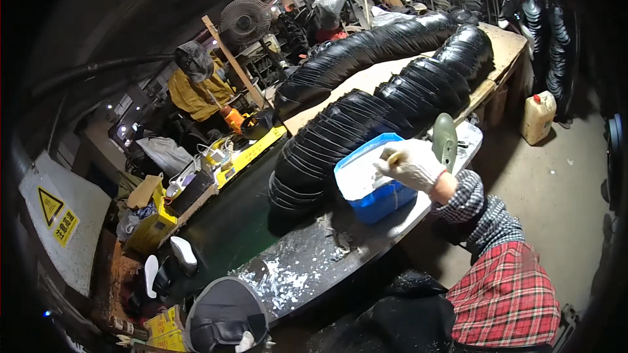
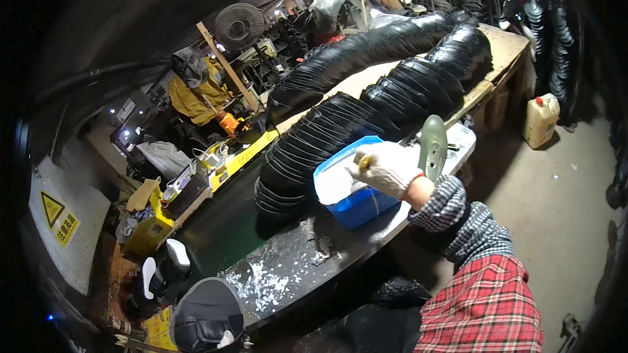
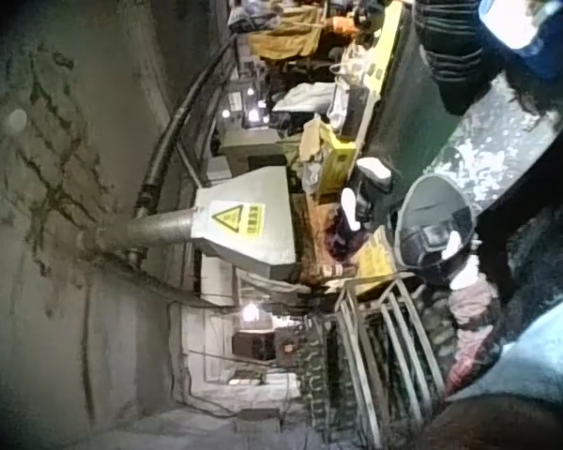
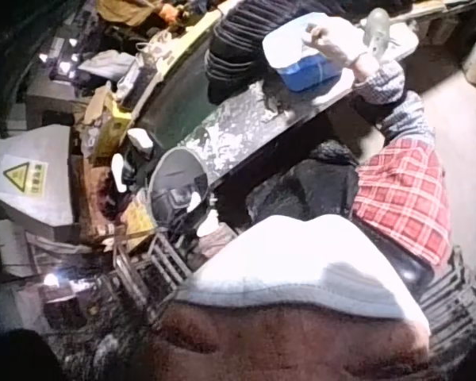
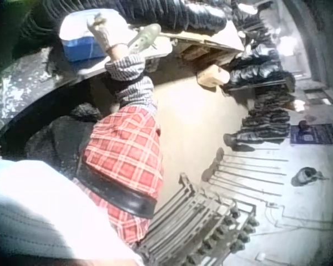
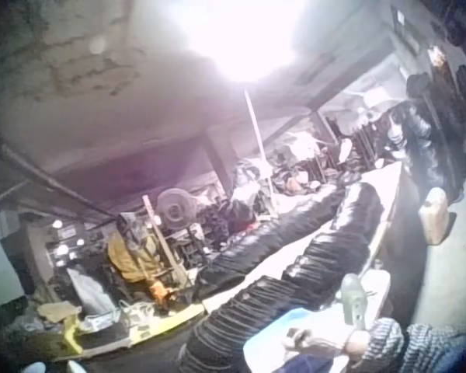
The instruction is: Applying adhesive to the surfaces of shoe soles and the inner lining of shoe uppers using a handheld brush.
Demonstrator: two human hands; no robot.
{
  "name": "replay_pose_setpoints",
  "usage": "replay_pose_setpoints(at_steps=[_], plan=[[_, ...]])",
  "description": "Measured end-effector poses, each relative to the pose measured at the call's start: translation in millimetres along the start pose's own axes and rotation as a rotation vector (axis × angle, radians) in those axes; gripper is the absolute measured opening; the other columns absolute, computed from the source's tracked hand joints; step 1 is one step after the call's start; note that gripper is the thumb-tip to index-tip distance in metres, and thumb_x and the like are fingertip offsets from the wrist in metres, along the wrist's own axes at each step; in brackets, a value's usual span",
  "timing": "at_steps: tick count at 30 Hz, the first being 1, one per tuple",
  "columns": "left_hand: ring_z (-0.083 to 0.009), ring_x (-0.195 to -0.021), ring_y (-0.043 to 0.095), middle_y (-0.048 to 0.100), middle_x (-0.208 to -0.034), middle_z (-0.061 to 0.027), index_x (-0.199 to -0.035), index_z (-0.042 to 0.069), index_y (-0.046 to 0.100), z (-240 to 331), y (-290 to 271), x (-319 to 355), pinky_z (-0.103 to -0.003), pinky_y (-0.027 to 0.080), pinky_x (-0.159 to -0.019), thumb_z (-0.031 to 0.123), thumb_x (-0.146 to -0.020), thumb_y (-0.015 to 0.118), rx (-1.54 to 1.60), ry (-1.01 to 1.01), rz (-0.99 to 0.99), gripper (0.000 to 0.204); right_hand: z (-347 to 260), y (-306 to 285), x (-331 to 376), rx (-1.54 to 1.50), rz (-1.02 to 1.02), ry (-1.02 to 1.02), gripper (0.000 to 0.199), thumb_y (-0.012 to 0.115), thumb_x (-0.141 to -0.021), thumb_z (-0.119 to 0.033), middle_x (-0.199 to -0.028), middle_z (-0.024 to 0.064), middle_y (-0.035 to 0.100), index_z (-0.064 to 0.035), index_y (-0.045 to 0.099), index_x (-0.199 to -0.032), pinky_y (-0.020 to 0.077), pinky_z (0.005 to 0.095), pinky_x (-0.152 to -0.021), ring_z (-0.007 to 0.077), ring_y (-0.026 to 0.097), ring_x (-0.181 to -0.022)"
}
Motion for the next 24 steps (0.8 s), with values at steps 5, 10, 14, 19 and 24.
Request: replay_pose_setpoints(at_steps=[5, 10, 14, 19, 24], plan=[[-0.0191, -0.033, 0.041, 0.052, -0.052, -0.0046, -0.096, 0.008, 0.063, -77, -41, -3, -0.036, 0.035, -0.032, 0.036, -0.093, 0.065, 0.263, -0.199, -0.005, 0.028, -13, -17, 34, -0.064, 0.355, -0.195, 0.013, 0.073, -0.083, -0.017, -0.078, 0.0106, 0.067, -0.0062, 0.068, -0.086, 0.0533, 0.0349, -0.065, 0.0278, 0.066, -0.070], [-0.0248, -0.093, 0.060, 0.063, -0.110, -0.0135, -0.129, 0.003, 0.052, 25, 19, 63, -0.036, 0.047, -0.082, 0.013, -0.091, 0.062, 0.407, 0.005, -0.268, 0.041, -41, -17, 59, -0.128, 0.308, -0.247, 0.004, 0.069, -0.081, -0.008, -0.071, 0.0109, 0.066, -0.0043, 0.068, -0.083, 0.0525, 0.0324, -0.060, 0.0250, 0.065, -0.061], [-0.0267, -0.116, 0.057, 0.054, -0.132, -0.0141, -0.137, -0.001, 0.045, 74, 54, 90, -0.040, 0.046, -0.101, -0.006, -0.093, 0.051, 0.793, -0.065, -0.330, 0.044, -93, 22, 65, -0.749, 0.155, -0.163, 0.013, 0.065, -0.085, -0.005, -0.078, 0.0096, 0.068, 0.0049, 0.067, -0.094, 0.0522, 0.0266, -0.065, 0.0163, 0.066, -0.069], [-0.0173, -0.103, 0.058, 0.062, -0.112, -0.0055, -0.125, -0.002, 0.057, 48, 67, 84, -0.030, 0.048, -0.090, -0.002, -0.090, 0.058, 0.621, -0.080, -0.232, 0.035, -185, 103, 55, -1.023, -0.148, -0.247, 0.030, 0.069, -0.089, -0.011, -0.101, 0.0141, 0.068, 0.0025, 0.063, -0.115, 0.0519, 0.0300, -0.082, 0.0199, 0.066, -0.092], [-0.0171, -0.100, 0.059, 0.063, -0.109, -0.0061, -0.124, -0.002, 0.058, 43, 43, 79, -0.029, 0.048, -0.087, -0.001, -0.090, 0.059, 0.646, -0.105, -0.200, 0.034, -278, 163, 43, -1.094, -0.499, -0.500, 0.027, 0.065, -0.090, -0.010, -0.098, 0.0111, 0.069, 0.0016, 0.063, -0.115, 0.0521, 0.0301, -0.077, 0.0186, 0.066, -0.085]])
Point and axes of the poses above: each hand's wrist, its own x-axis away from the middle knuckle, its own y-axis out of the palm, z = x × y, the point moved 4 cm from there along -x, towards the middle knuckle
